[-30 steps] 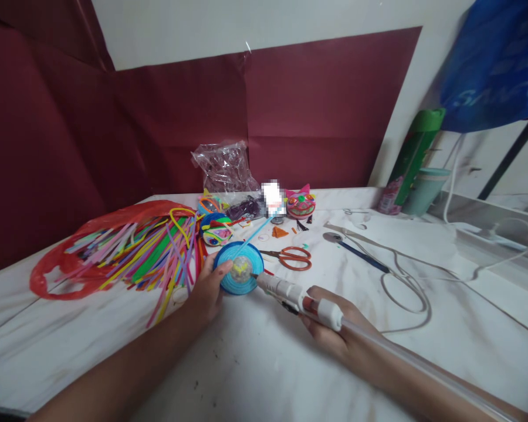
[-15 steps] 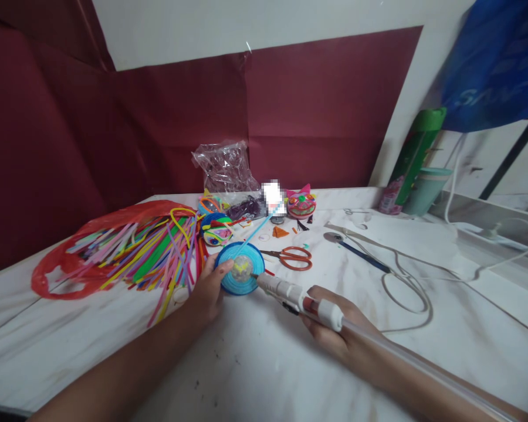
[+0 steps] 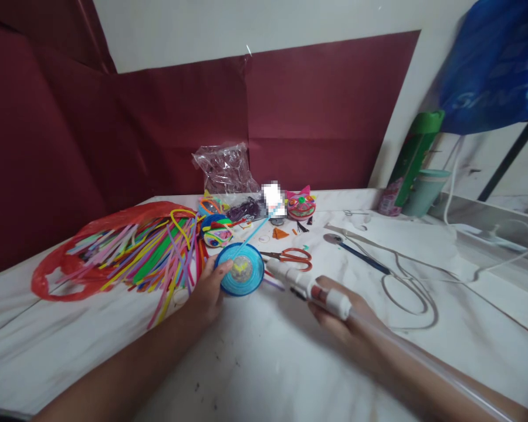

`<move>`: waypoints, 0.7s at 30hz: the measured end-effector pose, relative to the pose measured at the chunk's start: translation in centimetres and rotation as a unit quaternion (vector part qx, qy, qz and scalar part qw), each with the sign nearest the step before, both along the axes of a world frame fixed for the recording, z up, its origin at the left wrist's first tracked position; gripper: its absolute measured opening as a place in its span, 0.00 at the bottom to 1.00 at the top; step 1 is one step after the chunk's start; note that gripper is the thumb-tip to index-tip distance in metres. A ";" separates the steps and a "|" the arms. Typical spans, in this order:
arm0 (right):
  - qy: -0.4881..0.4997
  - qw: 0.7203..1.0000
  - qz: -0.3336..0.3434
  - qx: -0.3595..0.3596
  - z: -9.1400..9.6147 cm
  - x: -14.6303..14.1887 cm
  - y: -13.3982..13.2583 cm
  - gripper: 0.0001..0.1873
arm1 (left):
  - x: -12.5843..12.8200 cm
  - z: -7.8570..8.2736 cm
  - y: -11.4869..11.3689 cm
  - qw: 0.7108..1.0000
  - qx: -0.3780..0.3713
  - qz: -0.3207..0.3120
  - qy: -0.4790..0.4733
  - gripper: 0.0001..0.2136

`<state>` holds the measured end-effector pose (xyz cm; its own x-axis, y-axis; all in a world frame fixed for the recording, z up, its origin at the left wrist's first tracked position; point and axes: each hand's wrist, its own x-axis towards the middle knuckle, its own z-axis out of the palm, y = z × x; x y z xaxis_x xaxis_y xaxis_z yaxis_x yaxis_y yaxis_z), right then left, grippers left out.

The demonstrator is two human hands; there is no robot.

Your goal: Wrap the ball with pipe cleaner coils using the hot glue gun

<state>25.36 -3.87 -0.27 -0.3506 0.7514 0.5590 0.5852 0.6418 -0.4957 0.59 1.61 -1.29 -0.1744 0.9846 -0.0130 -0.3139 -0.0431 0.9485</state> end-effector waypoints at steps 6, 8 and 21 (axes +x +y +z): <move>-0.226 0.950 -0.213 -0.015 -1.3 4.2 4.7 0.06 | -0.1 -0.1 0.3 1.000 -0.005 -0.015 -0.027 0.21; -0.310 0.916 -0.255 -0.016 -1.9 5.0 5.6 0.05 | -0.1 0.0 0.2 1.000 -0.001 -0.015 -0.023 0.22; -0.404 0.871 -0.277 -0.049 -3.1 6.1 6.8 0.09 | -0.2 0.2 -0.4 0.999 0.028 -0.030 0.024 0.31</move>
<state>31.46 2.97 -3.40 -0.1690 0.9603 0.2221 0.9743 0.1287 0.1847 0.41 1.19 -1.12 -0.1147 0.9921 0.0504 -0.2712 -0.0801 0.9592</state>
